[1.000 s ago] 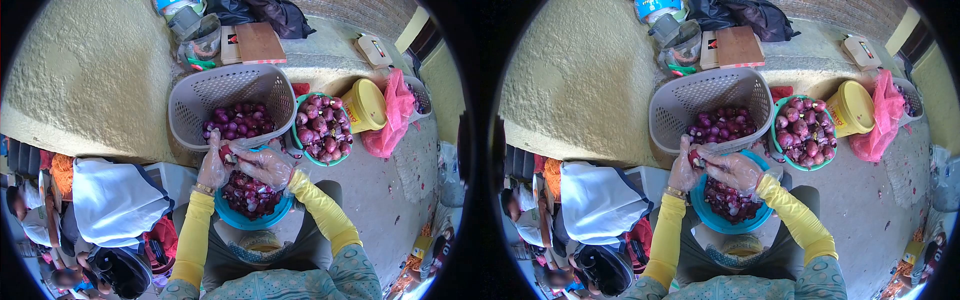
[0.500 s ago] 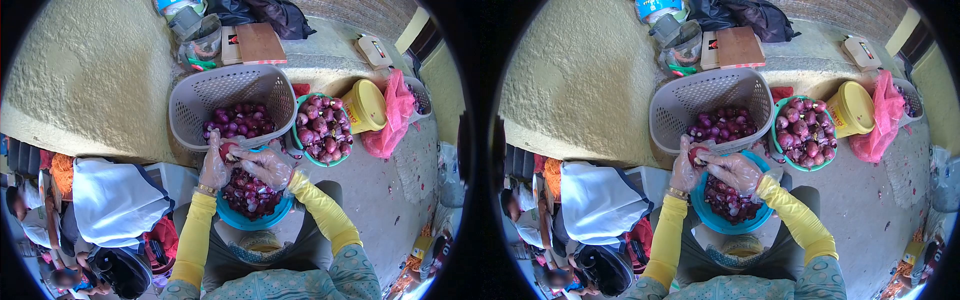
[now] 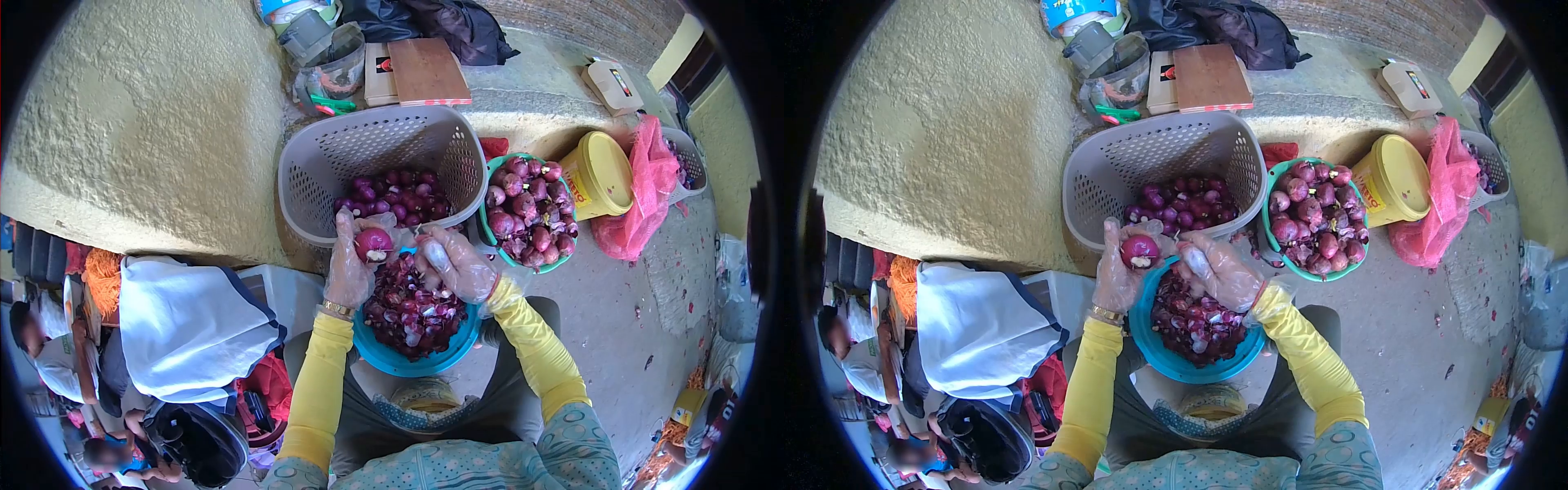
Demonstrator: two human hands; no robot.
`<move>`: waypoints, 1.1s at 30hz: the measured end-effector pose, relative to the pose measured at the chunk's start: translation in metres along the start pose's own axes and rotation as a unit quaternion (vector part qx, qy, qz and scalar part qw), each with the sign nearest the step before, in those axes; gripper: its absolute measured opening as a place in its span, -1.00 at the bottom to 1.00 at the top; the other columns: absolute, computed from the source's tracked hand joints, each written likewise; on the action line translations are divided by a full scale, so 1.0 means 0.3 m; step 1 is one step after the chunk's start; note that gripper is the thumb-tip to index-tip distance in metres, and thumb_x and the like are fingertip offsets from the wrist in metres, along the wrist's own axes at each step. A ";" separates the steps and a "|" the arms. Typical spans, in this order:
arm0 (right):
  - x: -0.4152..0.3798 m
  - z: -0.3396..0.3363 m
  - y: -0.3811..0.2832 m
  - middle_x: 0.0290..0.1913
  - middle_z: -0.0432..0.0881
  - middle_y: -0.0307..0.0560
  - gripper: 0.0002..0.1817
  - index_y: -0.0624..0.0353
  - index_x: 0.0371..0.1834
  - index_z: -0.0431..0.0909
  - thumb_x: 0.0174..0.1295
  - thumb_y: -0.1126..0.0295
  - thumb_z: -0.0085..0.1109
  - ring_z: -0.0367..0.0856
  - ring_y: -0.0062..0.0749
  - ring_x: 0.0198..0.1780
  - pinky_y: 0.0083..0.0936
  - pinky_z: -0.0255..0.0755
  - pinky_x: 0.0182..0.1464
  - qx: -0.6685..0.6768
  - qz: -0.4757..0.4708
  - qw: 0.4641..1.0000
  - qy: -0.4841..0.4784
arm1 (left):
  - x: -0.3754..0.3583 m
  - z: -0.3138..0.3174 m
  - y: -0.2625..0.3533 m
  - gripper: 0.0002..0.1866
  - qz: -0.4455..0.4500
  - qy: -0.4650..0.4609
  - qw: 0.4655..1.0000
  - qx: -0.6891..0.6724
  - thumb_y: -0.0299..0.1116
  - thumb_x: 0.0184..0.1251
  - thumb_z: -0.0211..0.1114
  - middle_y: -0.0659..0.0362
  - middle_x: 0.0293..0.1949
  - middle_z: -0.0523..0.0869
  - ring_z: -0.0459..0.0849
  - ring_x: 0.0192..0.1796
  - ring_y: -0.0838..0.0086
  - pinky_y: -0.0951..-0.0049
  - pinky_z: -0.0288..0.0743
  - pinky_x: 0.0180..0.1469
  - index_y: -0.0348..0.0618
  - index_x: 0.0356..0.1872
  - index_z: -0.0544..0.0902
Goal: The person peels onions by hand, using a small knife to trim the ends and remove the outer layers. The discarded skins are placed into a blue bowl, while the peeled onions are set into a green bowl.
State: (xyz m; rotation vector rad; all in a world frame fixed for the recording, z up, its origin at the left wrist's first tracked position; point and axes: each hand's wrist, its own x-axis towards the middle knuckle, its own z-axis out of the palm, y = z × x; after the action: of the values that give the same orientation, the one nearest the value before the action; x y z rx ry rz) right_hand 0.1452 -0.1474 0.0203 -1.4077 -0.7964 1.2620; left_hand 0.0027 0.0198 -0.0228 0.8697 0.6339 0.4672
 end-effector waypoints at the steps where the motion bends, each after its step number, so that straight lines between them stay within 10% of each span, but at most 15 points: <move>1: 0.025 -0.005 0.033 -0.21 0.60 -0.07 -0.68 0.22 0.21 0.45 0.62 0.23 -0.04 0.59 -0.40 -0.28 -0.36 0.49 -0.18 -0.098 -0.125 0.987 0.029 | 0.001 0.003 -0.001 -0.29 0.004 -0.007 1.000 0.005 0.36 0.59 -0.13 0.08 -0.09 0.72 0.77 -0.14 0.36 0.26 0.78 -0.06 -0.18 -0.08 0.59; 6: 0.064 0.000 0.054 -0.41 0.59 0.10 -0.61 0.26 -0.10 0.59 0.52 0.08 0.15 0.58 -0.08 -0.50 -0.21 0.45 -0.33 -0.312 -0.346 0.874 0.139 | -0.010 0.026 -0.013 -0.26 0.019 -0.009 0.997 0.074 0.39 0.59 -0.20 0.15 -0.20 0.68 0.69 -0.18 0.47 0.44 0.64 -0.11 -0.16 -0.09 0.60; 9: 0.042 0.012 0.012 -0.48 0.70 0.09 -0.33 0.18 -0.33 0.67 0.12 -0.33 0.41 0.73 0.09 -0.39 -0.11 0.57 -0.27 -0.389 -0.188 0.893 0.128 | -0.015 0.042 -0.015 -0.24 0.004 -0.001 0.996 0.085 0.40 0.60 -0.25 0.18 -0.24 0.65 0.61 -0.23 0.54 0.54 0.55 -0.14 -0.14 -0.10 0.62; 33: 0.054 0.051 0.000 -0.52 0.70 0.17 -0.35 0.10 -0.36 0.78 0.21 -0.36 0.27 0.75 0.07 -0.42 -0.06 0.62 -0.25 -0.507 -0.114 0.842 0.147 | -0.029 0.048 -0.046 -0.27 -0.064 0.018 0.997 0.034 0.44 0.52 -0.07 0.24 -0.30 0.61 0.57 -0.31 0.58 0.59 0.51 -0.24 -0.12 -0.17 0.60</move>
State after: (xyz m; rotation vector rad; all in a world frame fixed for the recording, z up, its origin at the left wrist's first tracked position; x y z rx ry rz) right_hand 0.1339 -0.1284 0.0173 -2.1699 -1.4619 0.3517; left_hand 0.0078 -0.0014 -0.0243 0.8804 0.7373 0.3480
